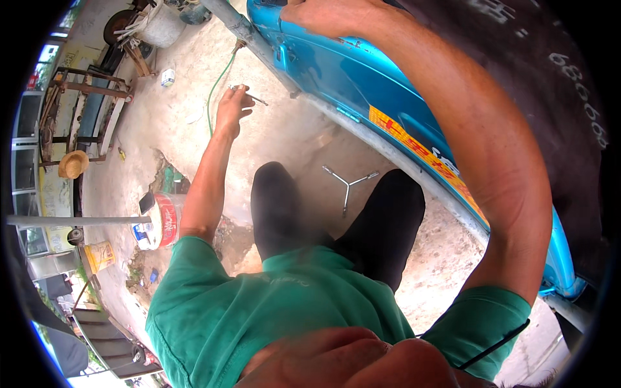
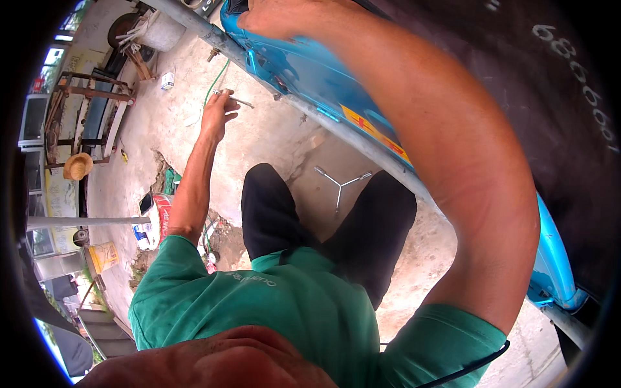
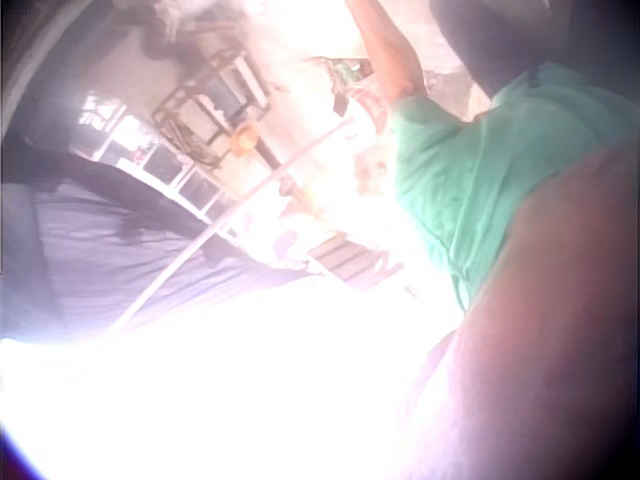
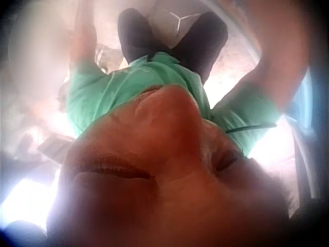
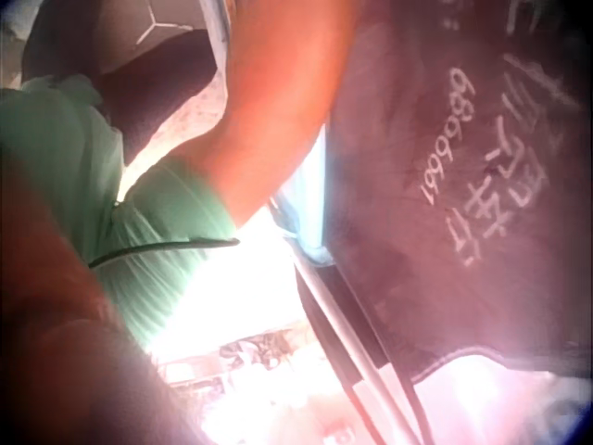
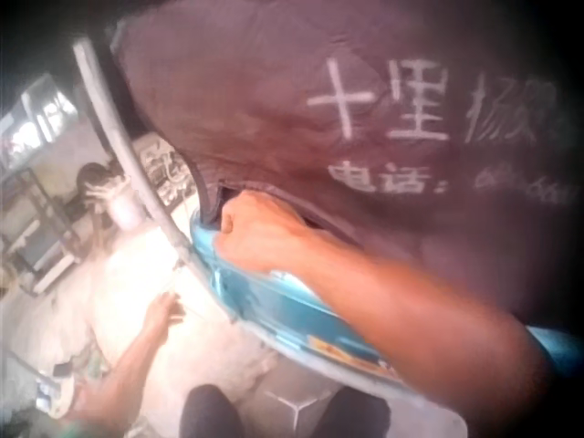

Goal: The person uses a wrench to loosen a bolt on a metal bracket attached to a turquoise vehicle and then removes the bolt by hand.

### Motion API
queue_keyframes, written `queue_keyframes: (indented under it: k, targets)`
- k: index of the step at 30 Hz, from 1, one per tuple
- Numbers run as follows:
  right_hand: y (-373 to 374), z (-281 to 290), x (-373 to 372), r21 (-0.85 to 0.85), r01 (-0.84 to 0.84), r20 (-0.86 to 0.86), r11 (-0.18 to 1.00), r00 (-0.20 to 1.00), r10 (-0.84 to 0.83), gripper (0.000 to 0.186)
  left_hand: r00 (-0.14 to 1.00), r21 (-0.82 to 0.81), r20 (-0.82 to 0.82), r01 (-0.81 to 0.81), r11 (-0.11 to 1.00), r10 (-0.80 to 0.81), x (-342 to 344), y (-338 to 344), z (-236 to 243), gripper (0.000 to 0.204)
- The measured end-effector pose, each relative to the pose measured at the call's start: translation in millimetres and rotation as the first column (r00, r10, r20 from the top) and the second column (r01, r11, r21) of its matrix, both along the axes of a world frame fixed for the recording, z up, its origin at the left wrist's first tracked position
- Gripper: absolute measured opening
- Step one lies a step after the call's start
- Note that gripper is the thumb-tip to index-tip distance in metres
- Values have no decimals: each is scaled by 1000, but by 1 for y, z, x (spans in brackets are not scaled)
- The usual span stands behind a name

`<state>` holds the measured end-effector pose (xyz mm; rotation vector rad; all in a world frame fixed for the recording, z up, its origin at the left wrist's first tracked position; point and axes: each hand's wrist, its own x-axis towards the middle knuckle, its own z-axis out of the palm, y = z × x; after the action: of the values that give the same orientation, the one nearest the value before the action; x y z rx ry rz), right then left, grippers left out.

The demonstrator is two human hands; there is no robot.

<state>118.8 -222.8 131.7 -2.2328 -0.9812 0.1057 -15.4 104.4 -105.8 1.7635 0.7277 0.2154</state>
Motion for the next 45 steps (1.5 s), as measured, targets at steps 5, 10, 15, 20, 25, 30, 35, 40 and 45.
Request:
queue_keyframes:
  k: [5,10,15,20,25,30,35,40,45]
  targets:
    - [-5,-3,1,46,-22,7,999,1000,21,28,977,-107,-204,39,994,-60,-54,-64,-108,31]
    - [-11,4,-3,26,20,22,999,1000,-20,31,914,-101,-324,223,970,-244,-107,-112,-207,25]
    - [-14,5,1,25,2,-22,1000,1000,-2,35,703,317,-346,711,628,-621,-142,-136,-248,25]
    - [-10,1,-3,139,74,57,987,995,-83,38,650,153,-402,742,653,-645,-143,-141,-249,25]
    - [3,-13,5,322,150,228,935,946,-230,35,707,114,-438,656,746,-555,-139,-133,-264,23]
    - [-1,7,4,153,68,93,986,992,-83,33,713,123,-445,648,752,-542,-130,-149,-248,23]
    - [-11,8,-2,109,75,52,991,995,-82,34,748,138,-371,631,764,-550,-121,-154,-242,22]
    - [6,7,-8,89,54,37,995,998,-57,36,742,163,-351,649,743,-571,-133,-150,-249,21]
    - [6,19,-24,6,118,-6,993,993,-118,36,719,90,-353,663,743,-599,-124,-149,-249,22]
